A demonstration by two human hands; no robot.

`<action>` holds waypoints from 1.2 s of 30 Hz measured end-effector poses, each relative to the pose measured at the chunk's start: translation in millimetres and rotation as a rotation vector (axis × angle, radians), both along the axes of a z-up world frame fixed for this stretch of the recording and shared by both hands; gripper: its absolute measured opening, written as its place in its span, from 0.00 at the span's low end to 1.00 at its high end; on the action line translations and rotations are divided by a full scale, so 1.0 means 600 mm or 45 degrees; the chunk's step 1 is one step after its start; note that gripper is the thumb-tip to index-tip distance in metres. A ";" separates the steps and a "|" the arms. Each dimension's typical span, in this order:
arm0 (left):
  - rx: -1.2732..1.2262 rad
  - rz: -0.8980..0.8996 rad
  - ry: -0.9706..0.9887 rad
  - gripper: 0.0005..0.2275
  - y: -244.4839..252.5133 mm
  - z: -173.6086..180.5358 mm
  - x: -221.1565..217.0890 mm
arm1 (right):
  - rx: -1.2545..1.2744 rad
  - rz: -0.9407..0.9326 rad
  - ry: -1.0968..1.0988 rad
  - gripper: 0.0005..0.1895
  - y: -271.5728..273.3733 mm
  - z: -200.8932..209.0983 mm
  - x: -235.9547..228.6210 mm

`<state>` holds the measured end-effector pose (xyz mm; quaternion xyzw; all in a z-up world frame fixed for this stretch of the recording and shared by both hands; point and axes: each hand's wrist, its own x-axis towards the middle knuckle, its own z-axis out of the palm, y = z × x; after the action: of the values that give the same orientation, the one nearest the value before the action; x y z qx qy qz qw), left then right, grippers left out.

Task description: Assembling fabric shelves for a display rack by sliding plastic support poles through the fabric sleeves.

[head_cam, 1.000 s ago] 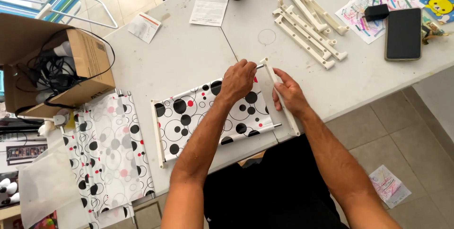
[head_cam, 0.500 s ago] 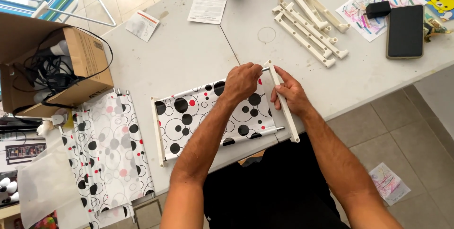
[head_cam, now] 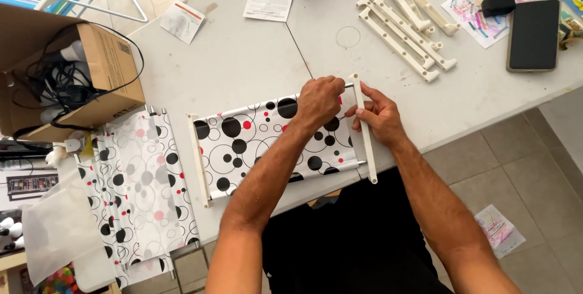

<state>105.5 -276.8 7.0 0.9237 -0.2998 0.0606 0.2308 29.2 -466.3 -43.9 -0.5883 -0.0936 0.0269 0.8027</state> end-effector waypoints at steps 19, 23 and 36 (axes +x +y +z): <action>-0.036 -0.070 0.070 0.11 0.004 0.032 -0.003 | -0.032 0.066 0.031 0.36 -0.005 0.001 0.002; -0.065 -0.086 0.067 0.11 -0.001 0.035 -0.001 | 0.002 0.045 0.006 0.36 -0.003 0.002 0.002; 0.031 -0.103 0.055 0.10 0.023 0.007 0.053 | -0.084 0.076 0.080 0.51 0.015 0.026 0.003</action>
<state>137.4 -262.7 11.1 0.9146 -0.3327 0.0276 0.2284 31.3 -457.5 -28.1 -0.6103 -0.0848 0.0726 0.7842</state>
